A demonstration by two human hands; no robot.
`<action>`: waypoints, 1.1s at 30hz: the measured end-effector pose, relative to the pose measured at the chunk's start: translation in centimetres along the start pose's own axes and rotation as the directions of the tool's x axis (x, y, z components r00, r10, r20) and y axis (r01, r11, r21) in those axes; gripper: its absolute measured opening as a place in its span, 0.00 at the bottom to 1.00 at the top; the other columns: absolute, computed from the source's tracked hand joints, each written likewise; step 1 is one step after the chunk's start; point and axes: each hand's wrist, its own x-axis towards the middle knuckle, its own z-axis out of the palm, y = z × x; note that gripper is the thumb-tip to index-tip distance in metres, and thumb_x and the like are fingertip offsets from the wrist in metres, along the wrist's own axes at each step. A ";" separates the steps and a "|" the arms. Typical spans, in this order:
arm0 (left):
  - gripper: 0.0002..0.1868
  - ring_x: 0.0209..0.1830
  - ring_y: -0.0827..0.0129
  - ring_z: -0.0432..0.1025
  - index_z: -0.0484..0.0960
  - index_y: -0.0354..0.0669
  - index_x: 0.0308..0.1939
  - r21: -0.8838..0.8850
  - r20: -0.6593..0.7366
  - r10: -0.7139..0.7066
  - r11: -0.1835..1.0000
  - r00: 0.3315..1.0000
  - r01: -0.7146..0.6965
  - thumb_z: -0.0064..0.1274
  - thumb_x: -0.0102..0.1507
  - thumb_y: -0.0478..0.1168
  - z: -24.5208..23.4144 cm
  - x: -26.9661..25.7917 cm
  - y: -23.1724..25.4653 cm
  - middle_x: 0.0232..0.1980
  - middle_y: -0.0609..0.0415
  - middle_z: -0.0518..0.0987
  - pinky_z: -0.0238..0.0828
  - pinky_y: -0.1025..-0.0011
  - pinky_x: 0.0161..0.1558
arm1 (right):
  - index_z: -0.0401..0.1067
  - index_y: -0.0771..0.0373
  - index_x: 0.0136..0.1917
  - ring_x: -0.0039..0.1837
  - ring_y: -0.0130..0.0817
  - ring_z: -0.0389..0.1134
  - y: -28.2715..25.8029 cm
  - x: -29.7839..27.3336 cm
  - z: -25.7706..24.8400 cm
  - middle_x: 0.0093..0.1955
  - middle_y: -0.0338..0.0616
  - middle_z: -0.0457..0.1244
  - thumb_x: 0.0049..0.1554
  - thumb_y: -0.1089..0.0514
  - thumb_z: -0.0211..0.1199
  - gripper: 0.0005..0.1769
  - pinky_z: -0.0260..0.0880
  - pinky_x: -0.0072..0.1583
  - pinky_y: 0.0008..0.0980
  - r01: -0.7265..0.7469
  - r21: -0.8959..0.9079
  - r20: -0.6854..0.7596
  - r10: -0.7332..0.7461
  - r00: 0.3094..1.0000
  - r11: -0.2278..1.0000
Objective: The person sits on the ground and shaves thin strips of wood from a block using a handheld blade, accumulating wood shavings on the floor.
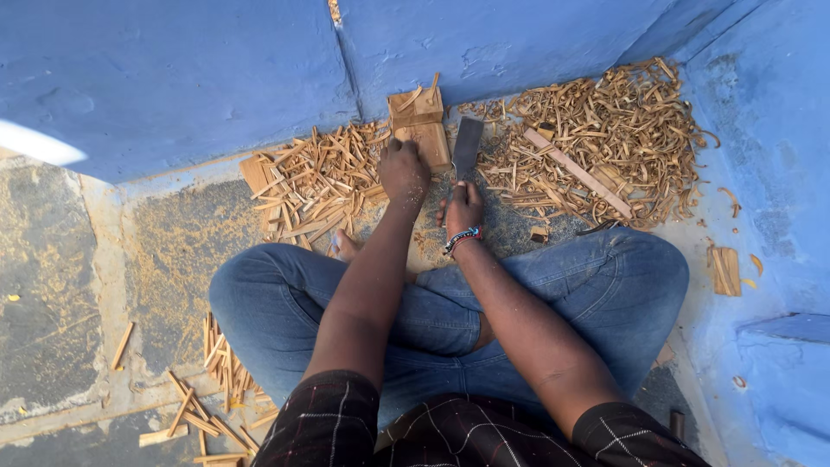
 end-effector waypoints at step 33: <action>0.16 0.50 0.64 0.78 0.81 0.37 0.52 -0.709 0.058 0.154 0.702 0.986 -0.068 0.64 0.62 0.39 -3.0 2.7 2.8 0.51 0.48 0.81 0.77 0.67 0.54 | 0.70 0.54 0.55 0.27 0.32 0.64 7.0 4.8 -0.2 0.32 0.44 0.64 0.66 0.45 0.55 0.12 0.66 0.29 0.34 0.044 -0.181 0.159 -0.015 0.987 0.983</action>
